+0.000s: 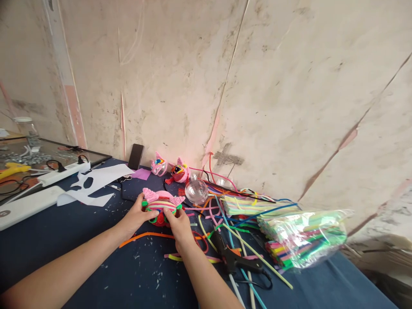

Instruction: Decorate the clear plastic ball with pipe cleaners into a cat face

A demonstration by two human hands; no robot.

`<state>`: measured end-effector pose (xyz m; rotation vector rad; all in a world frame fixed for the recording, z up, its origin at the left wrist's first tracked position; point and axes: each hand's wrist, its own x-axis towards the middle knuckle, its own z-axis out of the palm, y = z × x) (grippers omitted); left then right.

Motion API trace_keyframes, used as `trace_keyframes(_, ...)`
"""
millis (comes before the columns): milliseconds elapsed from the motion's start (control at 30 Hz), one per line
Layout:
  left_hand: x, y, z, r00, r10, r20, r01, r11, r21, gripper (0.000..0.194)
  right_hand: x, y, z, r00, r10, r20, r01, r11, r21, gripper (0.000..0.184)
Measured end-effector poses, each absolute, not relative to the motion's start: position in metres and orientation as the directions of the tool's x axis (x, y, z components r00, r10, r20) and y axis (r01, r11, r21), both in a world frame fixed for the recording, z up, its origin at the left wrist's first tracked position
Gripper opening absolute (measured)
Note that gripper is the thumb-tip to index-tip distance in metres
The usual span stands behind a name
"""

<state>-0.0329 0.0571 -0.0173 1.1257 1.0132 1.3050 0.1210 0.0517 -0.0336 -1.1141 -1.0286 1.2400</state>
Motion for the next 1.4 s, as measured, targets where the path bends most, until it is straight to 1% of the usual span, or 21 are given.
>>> trace_keyframes(167,-0.031,0.056,-0.018,0.009,0.999,0.051,-0.181,-0.049,0.982,0.091,0.117,0.056,-0.042,0.099,0.994,0.04,-0.138,0.053,-0.989,0.046)
trace_keyframes(300,-0.032,0.058,-0.019,0.025,0.998,0.053,-0.203,-0.047,0.978,0.089,0.118,0.056,-0.044,0.113,0.991,0.074,-0.104,0.086,-0.991,0.045)
trace_keyframes(433,-0.033,0.06,-0.02,0.028,0.998,0.047,-0.243,-0.039,0.969,0.086,0.118,0.056,-0.044,0.102,0.99,0.094,-0.093,0.104,-0.99,0.046)
trace_keyframes(533,-0.034,0.061,-0.021,0.035,0.999,0.039,-0.258,-0.028,0.966,0.088,0.117,0.056,-0.044,0.111,0.989,0.093,-0.082,0.102,-0.991,0.045)
trace_keyframes(633,-0.033,0.062,-0.022,0.028,0.999,0.031,-0.264,-0.022,0.964,0.092,0.117,0.055,-0.041,0.114,0.99,0.076,-0.075,0.085,-0.994,0.046)
trace_keyframes(767,-0.032,0.062,-0.019,-0.001,1.0,0.023,-0.291,-0.022,0.957,0.088,0.122,0.052,-0.032,0.054,0.998,0.042,-0.1,0.047,-0.994,0.05)
trace_keyframes(967,-0.034,0.062,-0.014,-0.021,1.0,-0.004,-0.381,-0.004,0.925,0.079,0.125,0.059,-0.034,0.046,0.992,-0.118,-0.273,-0.101,-0.957,0.057)
trace_keyframes(1100,-0.037,0.061,-0.014,-0.022,0.999,-0.035,-0.38,0.024,0.925,0.075,0.127,0.063,-0.038,0.049,0.991,-0.123,-0.282,-0.104,-0.954,0.054)
trace_keyframes(1200,-0.038,0.063,-0.015,-0.015,0.999,-0.049,-0.376,0.04,0.926,0.071,0.13,0.062,-0.038,0.019,0.993,-0.115,-0.286,-0.104,-0.952,0.05)
trace_keyframes(1400,-0.043,0.071,-0.019,-0.022,0.997,-0.067,-0.39,0.054,0.919,0.052,0.135,0.06,-0.036,-0.011,0.995,-0.101,-0.307,-0.099,-0.946,0.041)
